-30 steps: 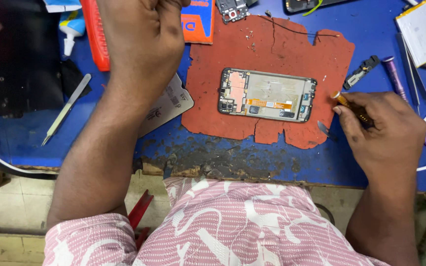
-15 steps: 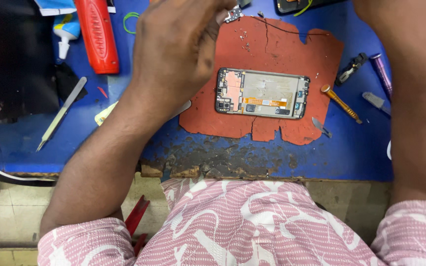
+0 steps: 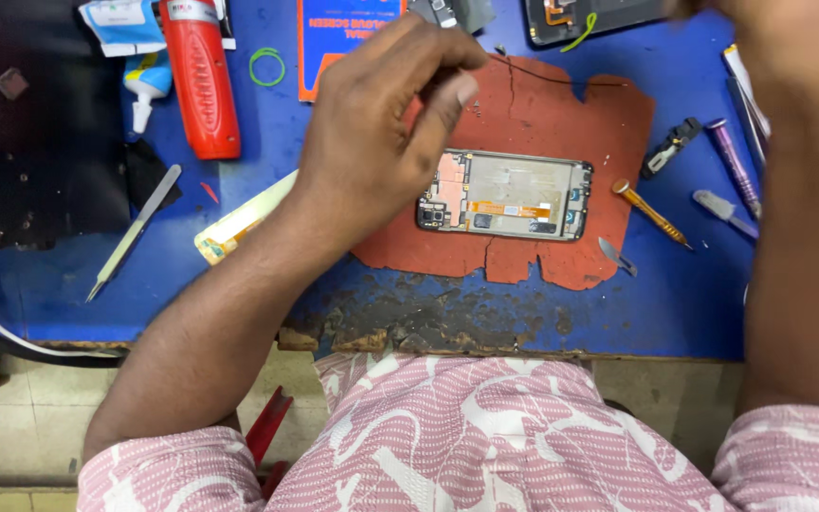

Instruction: The person tests a smartphone screen by swiping and tapping, then removes the battery and uses a screwdriver and tweezers to detach and reattach internal ribbon cables. The phone remains disassembled at the end.

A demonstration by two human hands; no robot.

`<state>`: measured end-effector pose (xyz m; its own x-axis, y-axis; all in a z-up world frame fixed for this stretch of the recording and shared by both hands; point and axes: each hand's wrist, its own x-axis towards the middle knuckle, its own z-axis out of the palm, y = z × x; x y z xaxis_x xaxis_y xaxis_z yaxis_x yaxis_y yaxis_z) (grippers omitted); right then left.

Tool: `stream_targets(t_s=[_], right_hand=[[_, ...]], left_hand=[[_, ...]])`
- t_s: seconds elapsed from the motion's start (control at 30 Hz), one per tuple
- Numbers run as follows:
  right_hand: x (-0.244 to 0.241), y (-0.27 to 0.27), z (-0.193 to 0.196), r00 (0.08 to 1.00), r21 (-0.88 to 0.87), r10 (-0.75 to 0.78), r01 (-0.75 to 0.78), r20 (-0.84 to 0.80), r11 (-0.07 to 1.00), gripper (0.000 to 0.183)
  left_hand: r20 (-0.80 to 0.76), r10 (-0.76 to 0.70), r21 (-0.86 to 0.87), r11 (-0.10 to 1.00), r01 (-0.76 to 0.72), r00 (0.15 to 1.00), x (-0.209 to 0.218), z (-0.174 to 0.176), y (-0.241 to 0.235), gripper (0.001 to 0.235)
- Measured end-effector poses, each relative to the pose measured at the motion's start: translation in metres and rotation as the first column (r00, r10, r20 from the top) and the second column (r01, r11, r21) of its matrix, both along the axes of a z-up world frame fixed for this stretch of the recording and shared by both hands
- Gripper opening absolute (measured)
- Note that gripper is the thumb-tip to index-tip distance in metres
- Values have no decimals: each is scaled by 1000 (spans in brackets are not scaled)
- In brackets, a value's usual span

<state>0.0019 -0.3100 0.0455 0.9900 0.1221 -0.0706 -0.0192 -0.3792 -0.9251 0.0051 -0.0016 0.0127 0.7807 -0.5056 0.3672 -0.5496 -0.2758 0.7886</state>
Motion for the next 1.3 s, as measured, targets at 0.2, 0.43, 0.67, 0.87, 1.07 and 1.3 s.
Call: stream_targets(t_s=[0.2,0.43,0.67,0.87,1.07,1.3], right_hand=[[-88,27,-33,926,800,193,159,-324,578,16],[-126,67,-38,873,868,170,396,-457,300,12],[-134,78,-49,907,907,140,366,-398,208,9],[-132,82,-41,920,892,75,351,-386,286,9],[-142,90,-38,973,649,-190,227,-127,726,20],[-154,93,-57,957,739,-272,255,-100,624,12]], left_hand=[[-471,-458,-473,852,222,754,-28,-22,-27,44],[-573,-686,-717,685,133,448,-51,-34,-36,25],[-611,-669,-701,706,103,423,-51,-31,-38,16],[-643,-726,-749,662,-5,244,-51,-22,-38,15],[-563,-417,-454,877,154,714,-52,-14,-36,20],[-644,-549,-601,794,91,533,-64,-9,-38,36]])
